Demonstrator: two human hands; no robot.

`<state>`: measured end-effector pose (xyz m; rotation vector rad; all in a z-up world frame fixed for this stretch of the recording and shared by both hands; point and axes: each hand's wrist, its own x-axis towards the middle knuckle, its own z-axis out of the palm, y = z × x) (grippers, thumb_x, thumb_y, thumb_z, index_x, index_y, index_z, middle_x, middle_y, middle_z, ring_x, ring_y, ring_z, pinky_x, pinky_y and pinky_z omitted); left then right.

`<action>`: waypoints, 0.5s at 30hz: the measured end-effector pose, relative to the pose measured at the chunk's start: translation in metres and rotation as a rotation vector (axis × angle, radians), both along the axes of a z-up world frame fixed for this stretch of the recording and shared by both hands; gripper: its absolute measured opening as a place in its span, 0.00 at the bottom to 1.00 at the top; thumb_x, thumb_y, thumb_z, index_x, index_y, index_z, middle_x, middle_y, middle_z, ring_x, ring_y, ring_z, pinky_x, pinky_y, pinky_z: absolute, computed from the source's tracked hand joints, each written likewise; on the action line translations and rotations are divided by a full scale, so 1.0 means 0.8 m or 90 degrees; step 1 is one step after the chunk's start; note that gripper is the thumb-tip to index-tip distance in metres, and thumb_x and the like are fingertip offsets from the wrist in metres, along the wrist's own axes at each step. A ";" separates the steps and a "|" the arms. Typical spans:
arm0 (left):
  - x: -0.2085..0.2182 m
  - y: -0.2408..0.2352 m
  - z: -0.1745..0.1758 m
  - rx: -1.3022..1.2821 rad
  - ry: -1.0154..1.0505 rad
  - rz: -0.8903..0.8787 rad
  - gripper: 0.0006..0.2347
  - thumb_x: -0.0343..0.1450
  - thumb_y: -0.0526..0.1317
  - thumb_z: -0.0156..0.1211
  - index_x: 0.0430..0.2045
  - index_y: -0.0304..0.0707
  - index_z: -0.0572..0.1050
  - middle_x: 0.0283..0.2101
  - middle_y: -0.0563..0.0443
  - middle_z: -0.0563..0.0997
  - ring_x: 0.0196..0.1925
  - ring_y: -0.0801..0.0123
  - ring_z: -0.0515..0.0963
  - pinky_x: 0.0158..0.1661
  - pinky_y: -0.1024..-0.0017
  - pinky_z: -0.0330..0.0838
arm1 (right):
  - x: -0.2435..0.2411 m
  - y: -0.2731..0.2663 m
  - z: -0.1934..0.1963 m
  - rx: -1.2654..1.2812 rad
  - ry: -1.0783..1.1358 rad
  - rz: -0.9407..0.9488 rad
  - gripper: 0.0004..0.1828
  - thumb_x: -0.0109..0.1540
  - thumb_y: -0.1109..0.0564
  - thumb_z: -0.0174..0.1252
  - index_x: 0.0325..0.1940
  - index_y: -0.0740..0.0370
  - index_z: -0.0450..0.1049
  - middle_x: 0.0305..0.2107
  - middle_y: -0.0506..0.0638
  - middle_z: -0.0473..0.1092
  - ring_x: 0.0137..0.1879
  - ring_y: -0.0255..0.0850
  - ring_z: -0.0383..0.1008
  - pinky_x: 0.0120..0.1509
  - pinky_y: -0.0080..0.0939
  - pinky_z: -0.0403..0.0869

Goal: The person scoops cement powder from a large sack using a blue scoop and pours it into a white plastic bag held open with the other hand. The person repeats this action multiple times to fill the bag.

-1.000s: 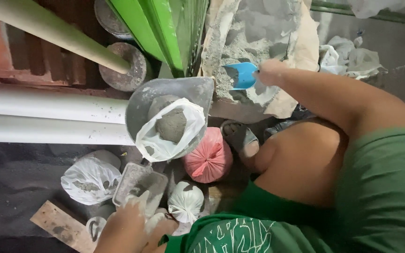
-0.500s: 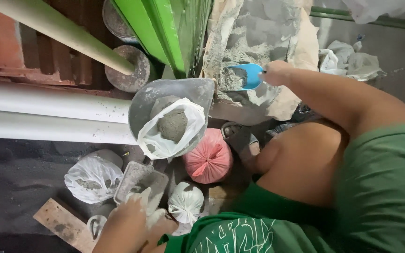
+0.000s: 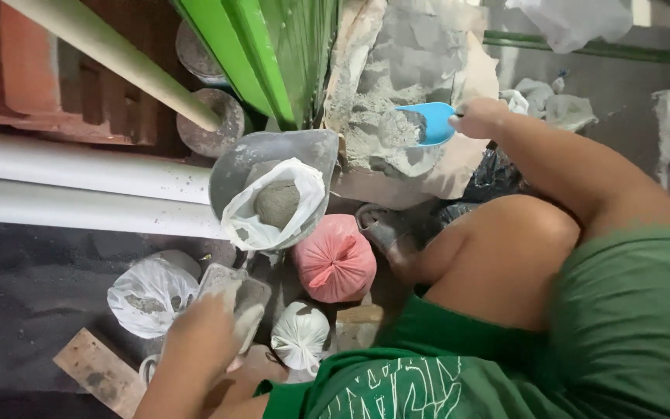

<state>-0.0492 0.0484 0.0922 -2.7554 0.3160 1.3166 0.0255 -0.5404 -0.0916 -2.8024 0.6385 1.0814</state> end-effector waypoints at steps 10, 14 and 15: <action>0.050 -0.013 -0.020 -0.087 -0.211 0.144 0.23 0.72 0.57 0.56 0.57 0.45 0.74 0.50 0.44 0.80 0.54 0.52 0.83 0.51 0.55 0.79 | 0.011 0.023 0.080 0.108 -0.166 -0.068 0.25 0.63 0.37 0.53 0.47 0.57 0.84 0.42 0.55 0.81 0.56 0.59 0.78 0.63 0.59 0.71; 0.071 -0.025 -0.017 -0.190 -0.214 0.278 0.20 0.72 0.49 0.55 0.54 0.38 0.75 0.51 0.39 0.79 0.56 0.46 0.82 0.51 0.49 0.78 | 0.012 0.095 0.165 0.191 -0.152 0.085 0.29 0.66 0.38 0.46 0.48 0.67 0.77 0.44 0.67 0.76 0.55 0.64 0.75 0.62 0.61 0.69; 0.077 -0.025 -0.027 -0.181 -0.218 0.305 0.19 0.70 0.46 0.55 0.54 0.40 0.74 0.50 0.41 0.79 0.55 0.47 0.82 0.50 0.50 0.79 | 0.010 0.117 0.185 0.238 -0.161 0.128 0.28 0.66 0.42 0.45 0.43 0.73 0.75 0.39 0.71 0.75 0.50 0.66 0.75 0.58 0.62 0.69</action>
